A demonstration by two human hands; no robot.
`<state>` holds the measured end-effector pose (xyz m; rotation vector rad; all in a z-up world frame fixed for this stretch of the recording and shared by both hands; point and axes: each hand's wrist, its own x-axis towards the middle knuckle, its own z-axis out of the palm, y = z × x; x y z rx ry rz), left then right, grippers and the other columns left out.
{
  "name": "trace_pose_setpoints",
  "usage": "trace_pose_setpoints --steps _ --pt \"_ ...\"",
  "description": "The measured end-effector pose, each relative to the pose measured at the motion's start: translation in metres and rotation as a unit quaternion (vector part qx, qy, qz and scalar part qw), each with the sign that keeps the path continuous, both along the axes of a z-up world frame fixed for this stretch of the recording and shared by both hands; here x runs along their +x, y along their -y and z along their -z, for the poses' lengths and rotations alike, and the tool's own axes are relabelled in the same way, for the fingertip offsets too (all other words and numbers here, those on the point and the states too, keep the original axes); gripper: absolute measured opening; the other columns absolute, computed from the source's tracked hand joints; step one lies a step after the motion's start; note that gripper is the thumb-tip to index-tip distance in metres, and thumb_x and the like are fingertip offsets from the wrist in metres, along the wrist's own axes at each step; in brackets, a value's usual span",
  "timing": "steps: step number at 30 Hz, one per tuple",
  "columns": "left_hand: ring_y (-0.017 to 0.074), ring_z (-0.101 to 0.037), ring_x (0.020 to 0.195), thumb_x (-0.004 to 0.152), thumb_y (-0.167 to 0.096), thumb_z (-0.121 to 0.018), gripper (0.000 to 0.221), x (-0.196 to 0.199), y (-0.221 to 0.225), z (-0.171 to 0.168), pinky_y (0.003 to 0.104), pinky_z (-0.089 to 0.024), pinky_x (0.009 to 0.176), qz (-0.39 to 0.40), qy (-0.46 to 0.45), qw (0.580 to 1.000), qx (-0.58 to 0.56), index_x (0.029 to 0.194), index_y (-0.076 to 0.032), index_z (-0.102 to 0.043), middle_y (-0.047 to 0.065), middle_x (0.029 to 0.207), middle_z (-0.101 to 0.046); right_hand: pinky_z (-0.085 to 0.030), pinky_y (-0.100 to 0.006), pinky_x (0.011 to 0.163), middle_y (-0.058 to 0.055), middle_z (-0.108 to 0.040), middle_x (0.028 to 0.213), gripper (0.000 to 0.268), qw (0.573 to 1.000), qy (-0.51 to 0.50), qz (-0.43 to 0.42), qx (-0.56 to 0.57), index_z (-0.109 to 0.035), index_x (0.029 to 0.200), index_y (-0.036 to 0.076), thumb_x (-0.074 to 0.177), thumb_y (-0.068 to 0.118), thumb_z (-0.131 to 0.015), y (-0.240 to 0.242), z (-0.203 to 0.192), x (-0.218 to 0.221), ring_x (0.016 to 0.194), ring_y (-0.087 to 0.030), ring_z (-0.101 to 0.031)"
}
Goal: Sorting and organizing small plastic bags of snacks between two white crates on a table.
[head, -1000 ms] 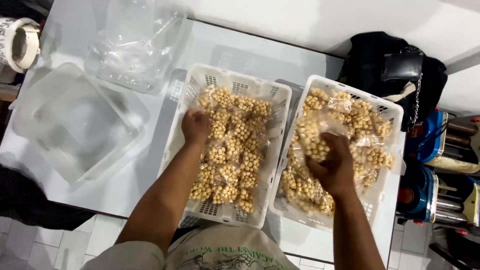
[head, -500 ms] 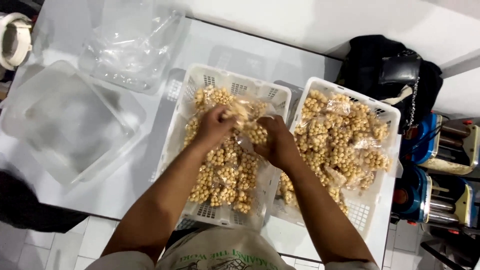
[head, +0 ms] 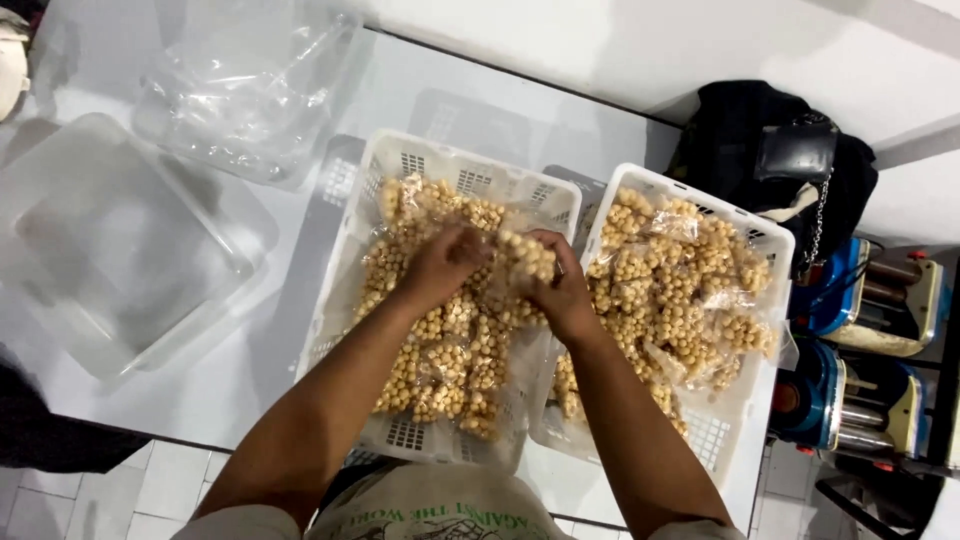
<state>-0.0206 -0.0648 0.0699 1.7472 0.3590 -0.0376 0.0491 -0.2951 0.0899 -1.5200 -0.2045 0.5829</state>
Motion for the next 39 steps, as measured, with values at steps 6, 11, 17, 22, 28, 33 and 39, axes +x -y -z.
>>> trace_pose_setpoints --steps 6,11,17,22,28,33,39 --pt "0.02 -0.086 0.099 0.105 -0.027 -0.083 0.023 0.015 0.019 0.001 0.036 -0.066 0.089 -0.039 -0.026 0.994 -0.097 0.123 -0.016 -0.092 0.009 0.106 -0.09 -0.067 -0.058 0.108 -0.021 -0.067 0.159 0.058 0.991 -0.122 0.031 -0.054 -0.065 0.163 0.024 0.108 0.017 -0.083 -0.004 -0.018 0.001 0.122 -0.041 -0.08" --pt "0.025 -0.084 0.099 0.111 -0.019 -0.077 0.019 0.023 0.021 -0.024 0.038 -0.065 0.087 -0.071 0.007 0.991 -0.111 0.121 -0.008 -0.087 0.018 0.106 -0.089 -0.056 -0.03 0.072 -0.019 -0.079 0.131 0.066 0.981 -0.163 0.088 -0.053 -0.061 0.171 0.03 0.108 0.013 -0.071 -0.02 -0.052 0.002 0.085 -0.017 -0.068" --pt "0.0299 -0.088 0.096 0.108 -0.035 -0.079 0.039 0.037 0.019 -0.032 0.039 -0.064 0.076 -0.054 -0.075 0.99 -0.11 0.137 -0.008 -0.083 0.018 0.11 -0.09 -0.064 -0.055 0.116 -0.023 -0.073 0.152 0.075 0.957 -0.236 0.167 0.011 -0.051 0.183 0.027 0.11 0.01 -0.063 -0.015 -0.051 0.0 0.13 -0.038 -0.077" --pt "0.0216 -0.085 0.094 0.101 -0.024 -0.087 0.032 0.036 0.031 -0.024 0.035 -0.068 0.082 0.015 -0.064 0.99 -0.121 0.128 -0.007 -0.086 0.012 0.108 -0.091 -0.07 -0.055 0.111 -0.02 -0.078 0.136 0.071 0.951 -0.248 0.16 0.086 -0.058 0.177 0.032 0.11 0.008 -0.061 0.006 -0.019 -0.011 0.122 -0.039 -0.083" --pt "0.0186 -0.084 0.075 0.097 -0.013 -0.078 0.033 0.038 -0.013 0.05 0.031 -0.065 0.06 -0.051 -0.031 0.995 -0.076 0.129 -0.016 -0.087 0.01 0.113 -0.091 -0.066 -0.067 0.108 -0.032 -0.075 0.145 0.075 0.893 -0.359 0.253 0.094 -0.053 0.178 0.008 0.105 0.009 -0.068 0.03 -0.054 -0.027 0.117 -0.048 -0.08" --pt "0.0345 -0.084 0.123 0.109 -0.028 -0.073 0.025 0.03 -0.034 0.095 0.052 -0.07 0.099 0.018 -0.131 0.952 0.276 0.133 -0.028 -0.08 0.007 0.129 -0.088 -0.072 -0.056 0.092 -0.029 -0.065 0.171 0.067 0.901 -0.318 0.16 0.25 -0.062 0.163 0.022 0.098 0.019 -0.076 0.081 -0.025 -0.03 0.116 -0.041 -0.082" --pt "0.0587 -0.069 0.139 0.107 -0.036 -0.078 0.055 -0.013 0.041 -0.006 0.072 -0.063 0.106 0.033 -0.027 0.99 0.133 0.152 -0.007 -0.068 0.028 0.149 -0.07 -0.053 -0.031 0.122 -0.003 -0.054 0.182 0.071 0.981 -0.16 0.028 0.103 -0.048 0.184 0.029 0.117 0.042 -0.065 0.046 -0.104 -0.02 0.154 -0.015 -0.052"
